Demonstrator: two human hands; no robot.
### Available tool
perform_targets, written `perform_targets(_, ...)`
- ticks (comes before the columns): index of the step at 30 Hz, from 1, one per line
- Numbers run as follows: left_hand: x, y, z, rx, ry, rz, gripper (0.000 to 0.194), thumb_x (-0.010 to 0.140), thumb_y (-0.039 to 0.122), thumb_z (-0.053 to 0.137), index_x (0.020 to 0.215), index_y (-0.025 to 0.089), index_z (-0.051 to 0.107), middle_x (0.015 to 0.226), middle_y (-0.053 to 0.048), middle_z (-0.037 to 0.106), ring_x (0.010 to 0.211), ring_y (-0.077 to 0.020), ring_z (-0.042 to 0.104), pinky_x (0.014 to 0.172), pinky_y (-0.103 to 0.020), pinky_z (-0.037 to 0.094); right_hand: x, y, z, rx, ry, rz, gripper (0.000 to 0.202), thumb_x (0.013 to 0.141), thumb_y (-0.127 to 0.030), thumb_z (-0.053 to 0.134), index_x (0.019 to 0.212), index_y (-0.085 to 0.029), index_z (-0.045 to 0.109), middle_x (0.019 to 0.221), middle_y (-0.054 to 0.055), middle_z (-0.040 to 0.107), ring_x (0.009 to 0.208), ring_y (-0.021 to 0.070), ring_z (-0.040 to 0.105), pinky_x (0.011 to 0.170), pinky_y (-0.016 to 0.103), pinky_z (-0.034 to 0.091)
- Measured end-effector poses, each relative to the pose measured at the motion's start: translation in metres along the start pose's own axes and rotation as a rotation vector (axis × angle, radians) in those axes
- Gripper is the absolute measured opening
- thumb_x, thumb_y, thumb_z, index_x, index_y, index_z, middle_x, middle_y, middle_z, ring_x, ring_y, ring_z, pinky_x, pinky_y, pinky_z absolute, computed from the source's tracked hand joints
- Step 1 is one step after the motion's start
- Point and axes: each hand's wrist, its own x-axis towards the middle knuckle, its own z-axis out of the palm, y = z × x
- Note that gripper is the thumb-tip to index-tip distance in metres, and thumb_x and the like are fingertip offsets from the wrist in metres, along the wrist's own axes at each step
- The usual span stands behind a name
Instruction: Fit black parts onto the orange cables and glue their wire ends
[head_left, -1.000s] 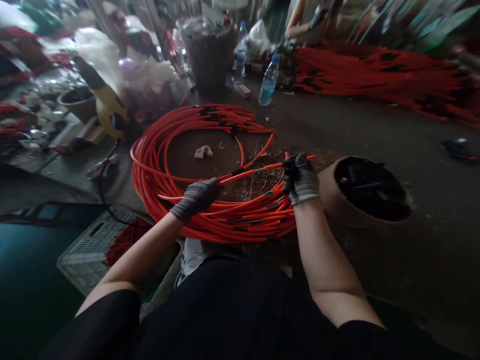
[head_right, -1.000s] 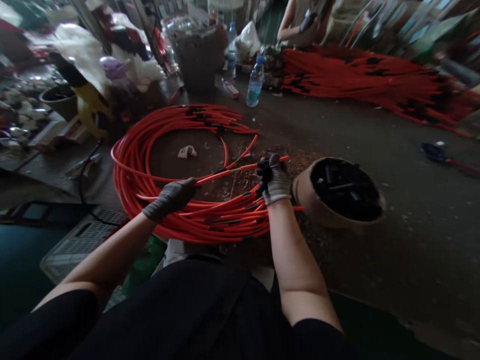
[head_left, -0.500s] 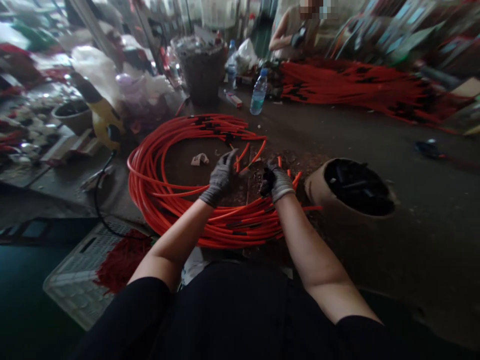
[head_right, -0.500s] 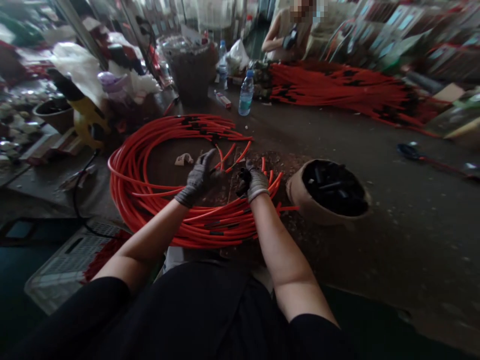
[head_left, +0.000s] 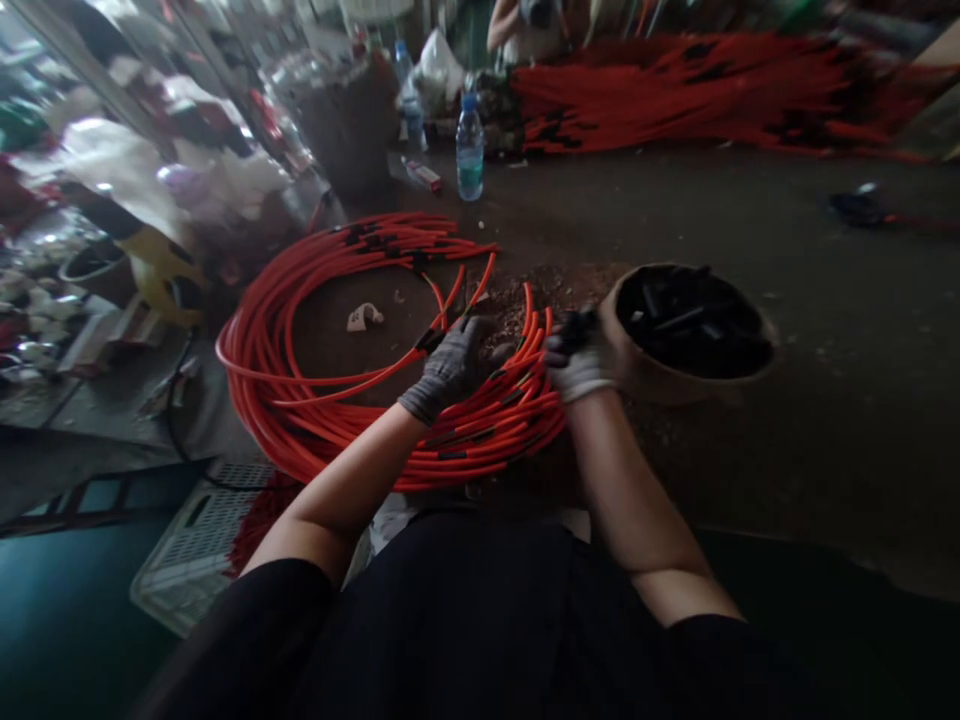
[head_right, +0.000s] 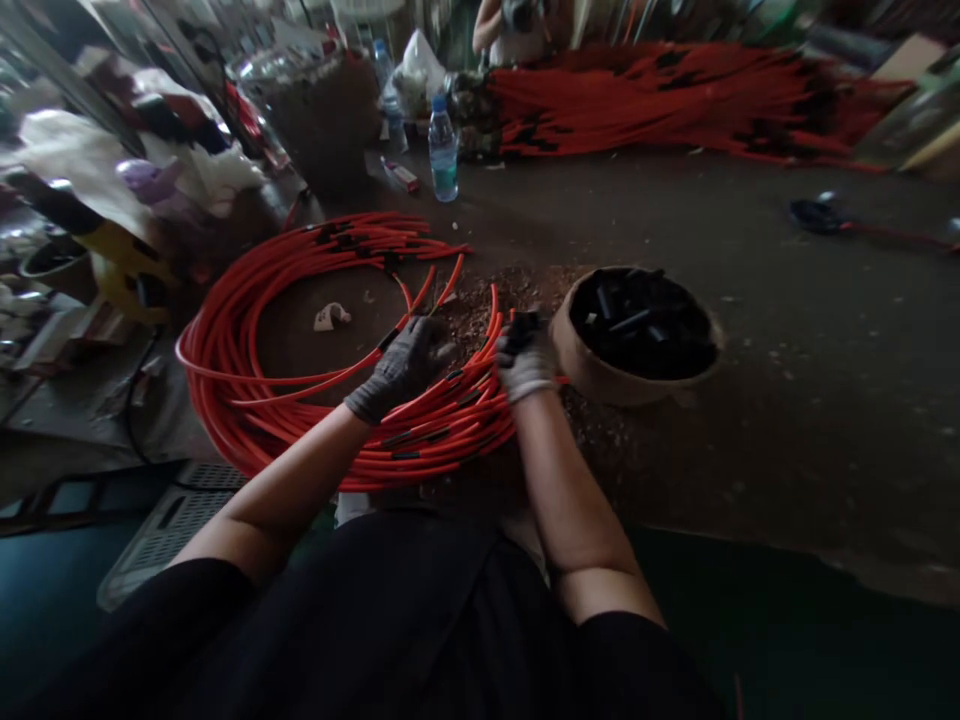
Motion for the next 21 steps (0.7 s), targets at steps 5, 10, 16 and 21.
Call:
perform_targets(5, -0.019, 0.002, 0.003, 0.292, -0.315, -0.167, 0.033, 0.097, 0.039, 0.054, 0.116, 0.016, 0.068, 0.104, -0.013, 0.072, 0.09, -0.0255, 0.07, 0.077, -0.034, 0.052, 0.008, -0.035, -0.028, 0.226, 0.221, 0.069, 0.037, 0.096, -0.046, 0.052, 0.071, -0.02, 0.047, 0.046, -0.007, 0.048, 0.036, 0.007, 0.045, 0.029, 0.014, 0.022)
perform_targets(10, -0.018, 0.014, -0.011, 0.128, 0.083, -0.165, 0.023, 0.096, 0.028, 0.054, 0.108, 0.015, 0.071, 0.104, -0.012, 0.072, 0.095, -0.021, 0.067, 0.084, -0.03, 0.051, 0.005, -0.015, -0.032, -0.05, 0.099, -0.108, 0.03, 0.072, -0.029, 0.078, 0.072, -0.02, 0.049, 0.052, -0.01, 0.052, 0.037, 0.0054, 0.043, 0.032, 0.015, 0.025)
perform_targets(16, -0.018, 0.036, -0.007, -0.362, 0.251, 0.03, 0.026, 0.095, 0.027, 0.053, 0.107, 0.015, 0.073, 0.092, -0.006, 0.077, 0.081, -0.0144, 0.07, 0.076, -0.023, 0.055, 0.018, -0.018, -0.038, -0.146, 0.214, -0.447, 0.047, 0.066, -0.048, 0.082, 0.064, -0.021, 0.043, 0.053, -0.01, 0.044, 0.047, 0.007, 0.044, 0.041, 0.018, 0.034)
perform_targets(21, -0.026, 0.038, -0.004, -0.37, 0.218, 0.088, 0.027, 0.094, 0.026, 0.054, 0.108, 0.015, 0.074, 0.098, -0.007, 0.079, 0.085, -0.0169, 0.074, 0.079, -0.025, 0.058, 0.02, -0.033, -0.043, -0.241, 0.244, -0.596, 0.043, 0.067, -0.051, 0.078, 0.062, -0.021, 0.047, 0.057, -0.008, 0.042, 0.055, 0.0074, 0.04, 0.049, 0.019, 0.036)
